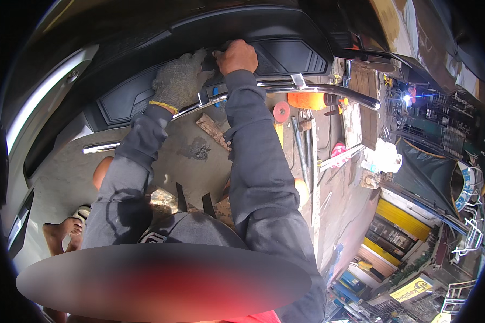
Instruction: The person positions and secures a chrome metal bar onto the rear of a motorcycle. They use pliers to adjust a fastener, then use a blue marker to mark positions on the bar, and finally use a hammer to tap the bar into place.
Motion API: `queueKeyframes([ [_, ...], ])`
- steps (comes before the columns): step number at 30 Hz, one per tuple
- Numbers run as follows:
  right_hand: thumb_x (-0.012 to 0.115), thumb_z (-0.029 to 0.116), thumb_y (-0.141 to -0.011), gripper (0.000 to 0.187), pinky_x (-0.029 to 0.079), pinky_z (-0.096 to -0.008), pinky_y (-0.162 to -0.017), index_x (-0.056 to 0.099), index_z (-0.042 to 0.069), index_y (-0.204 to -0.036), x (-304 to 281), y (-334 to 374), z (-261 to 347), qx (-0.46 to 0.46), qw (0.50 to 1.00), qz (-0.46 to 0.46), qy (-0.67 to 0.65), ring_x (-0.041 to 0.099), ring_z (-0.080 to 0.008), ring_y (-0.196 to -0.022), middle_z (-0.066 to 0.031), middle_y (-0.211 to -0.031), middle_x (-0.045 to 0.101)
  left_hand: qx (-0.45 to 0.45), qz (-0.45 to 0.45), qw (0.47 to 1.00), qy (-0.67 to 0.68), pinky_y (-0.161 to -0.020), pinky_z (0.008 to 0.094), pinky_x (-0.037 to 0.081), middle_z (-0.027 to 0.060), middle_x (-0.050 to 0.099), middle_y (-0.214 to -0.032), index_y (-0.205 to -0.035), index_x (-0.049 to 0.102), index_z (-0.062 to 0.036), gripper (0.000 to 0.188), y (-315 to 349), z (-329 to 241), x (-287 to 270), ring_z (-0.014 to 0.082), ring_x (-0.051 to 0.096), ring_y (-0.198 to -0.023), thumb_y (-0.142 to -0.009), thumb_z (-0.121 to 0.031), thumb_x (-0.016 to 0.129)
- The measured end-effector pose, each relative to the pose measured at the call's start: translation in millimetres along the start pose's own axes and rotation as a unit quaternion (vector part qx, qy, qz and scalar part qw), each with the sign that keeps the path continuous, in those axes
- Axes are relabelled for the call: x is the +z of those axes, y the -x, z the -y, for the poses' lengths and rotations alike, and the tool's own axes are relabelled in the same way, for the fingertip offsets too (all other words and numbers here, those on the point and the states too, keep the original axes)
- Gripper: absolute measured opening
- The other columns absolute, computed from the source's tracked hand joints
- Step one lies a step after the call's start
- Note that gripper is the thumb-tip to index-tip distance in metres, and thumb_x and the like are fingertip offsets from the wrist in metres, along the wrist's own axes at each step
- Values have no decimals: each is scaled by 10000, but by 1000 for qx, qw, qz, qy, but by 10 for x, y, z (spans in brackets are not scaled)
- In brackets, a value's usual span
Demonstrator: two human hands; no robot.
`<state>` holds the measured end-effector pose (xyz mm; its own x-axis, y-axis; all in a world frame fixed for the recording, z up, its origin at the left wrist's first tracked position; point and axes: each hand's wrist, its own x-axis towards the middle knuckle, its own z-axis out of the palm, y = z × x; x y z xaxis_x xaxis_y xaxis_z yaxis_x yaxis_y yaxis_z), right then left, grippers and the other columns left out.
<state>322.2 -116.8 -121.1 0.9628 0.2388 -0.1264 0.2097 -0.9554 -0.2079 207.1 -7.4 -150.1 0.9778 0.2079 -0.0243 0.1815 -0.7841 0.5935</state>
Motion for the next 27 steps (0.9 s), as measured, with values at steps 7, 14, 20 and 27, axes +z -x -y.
queueKeyframes([
  [7,937,285,-676,717,554,-424,-948,633,20,-1269,-95,91,92,116,988,-46,-90,710,-359,-1077,-179,-1141,736,14,9,1000,-25,-824,499,571,195,654,-1160,-1468,483,-142,589,-2,0,-26,368,697,-1018,-958,-386,649],
  [14,791,339,-825,519,531,-447,-968,661,42,-1230,27,-315,-106,80,987,131,53,670,-368,-1147,-194,-1218,699,74,-14,995,-59,-840,511,559,176,656,-1132,-1442,533,-142,562,86,-13,-81,358,668,-1074,-951,-389,650],
  [20,739,357,-870,479,535,-447,-962,682,24,-1210,124,-504,-238,76,981,169,65,660,-377,-1152,-198,-1237,689,180,-55,960,-209,-797,498,511,126,643,-1121,-1324,617,-121,497,59,43,0,317,640,-1010,-908,-386,669],
  [27,722,302,-870,605,409,-523,-1111,570,42,-1394,427,451,-179,-113,988,-107,-23,501,-355,-1400,-218,-1480,540,164,-48,958,-229,-797,481,500,100,643,-1114,-1220,632,-85,540,-15,66,55,302,621,-1036,-761,-345,748],
])
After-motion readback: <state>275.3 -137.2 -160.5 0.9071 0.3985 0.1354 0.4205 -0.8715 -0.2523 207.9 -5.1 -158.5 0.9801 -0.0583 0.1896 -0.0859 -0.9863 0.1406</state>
